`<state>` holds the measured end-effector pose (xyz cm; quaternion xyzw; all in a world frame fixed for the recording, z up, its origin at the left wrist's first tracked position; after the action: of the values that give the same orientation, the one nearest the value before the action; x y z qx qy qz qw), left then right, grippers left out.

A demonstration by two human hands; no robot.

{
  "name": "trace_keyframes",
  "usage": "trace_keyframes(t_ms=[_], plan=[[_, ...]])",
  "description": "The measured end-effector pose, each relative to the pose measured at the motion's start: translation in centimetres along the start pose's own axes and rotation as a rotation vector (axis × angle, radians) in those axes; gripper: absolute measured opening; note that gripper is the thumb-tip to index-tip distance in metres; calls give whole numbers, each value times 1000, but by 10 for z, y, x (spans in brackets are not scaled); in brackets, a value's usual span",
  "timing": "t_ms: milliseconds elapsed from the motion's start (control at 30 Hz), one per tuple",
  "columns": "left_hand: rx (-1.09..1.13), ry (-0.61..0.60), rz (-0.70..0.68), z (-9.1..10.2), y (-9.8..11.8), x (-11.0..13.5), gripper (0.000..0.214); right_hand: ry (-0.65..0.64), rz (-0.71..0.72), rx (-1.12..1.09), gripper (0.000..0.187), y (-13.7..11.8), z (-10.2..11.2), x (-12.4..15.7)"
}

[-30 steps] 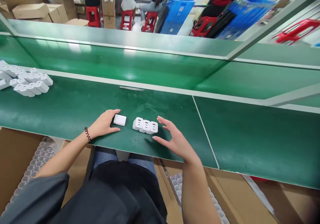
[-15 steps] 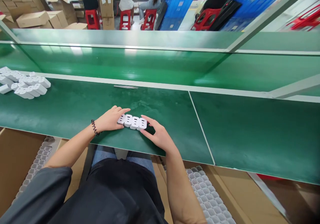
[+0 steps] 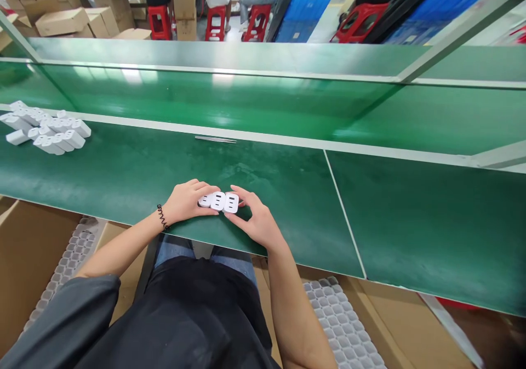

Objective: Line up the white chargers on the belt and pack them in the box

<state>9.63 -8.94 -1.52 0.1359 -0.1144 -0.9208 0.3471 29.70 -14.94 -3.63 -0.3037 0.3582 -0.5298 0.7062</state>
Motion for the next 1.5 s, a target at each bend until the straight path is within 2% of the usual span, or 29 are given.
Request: trace_keyframes(t_ms=[133, 233, 433, 600, 700, 867, 1000, 1167, 1267, 1367, 1500], plan=[[-86, 188, 6, 29, 5, 36, 56, 5, 130, -28, 41, -35, -9, -4], [-140, 357, 40, 54, 5, 79, 59, -29, 224, -73, 38, -63, -30, -10], [-237, 602, 77, 84, -1, 189, 86, -192, 478, -250, 46, -114, -107, -20], [-282, 659, 286, 91, 3, 272, 92, -387, 555, -359, 49, -150, -174, -14], [-333, 613, 432, 86, 9, 312, 83, -491, 567, -380, 51, -161, -209, -2], [-403, 363, 585, 63, 15, 364, 67, -679, 549, -345, 46, -162, -263, 20], [-416, 258, 699, 46, 12, 404, 49, -810, 597, -308, 47, -170, -302, 27], [-371, 231, 895, 33, -3, 451, 53, -917, 704, -203, 59, -195, -355, 23], [-304, 218, 1022, 31, -17, 478, 58, -1003, 753, -151, 59, -216, -389, 18], [-209, 203, 1168, 33, -34, 505, 60, -1105, 771, -84, 61, -237, -427, 9], [-57, 216, 1341, 29, -57, 538, 60, -1217, 764, 3, 75, -256, -474, -2]])
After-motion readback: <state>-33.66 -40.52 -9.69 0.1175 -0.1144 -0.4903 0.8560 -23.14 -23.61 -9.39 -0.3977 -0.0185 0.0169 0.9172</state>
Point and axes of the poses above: each hand's wrist, its own x-axis away from the middle knuckle, its own z-axis out of the back of the hand, y = z × x, the point moved 3 cm from there along -x, towards the middle knuckle, and after that the axes turned 1 degree about -z, right-handed, at the moved point
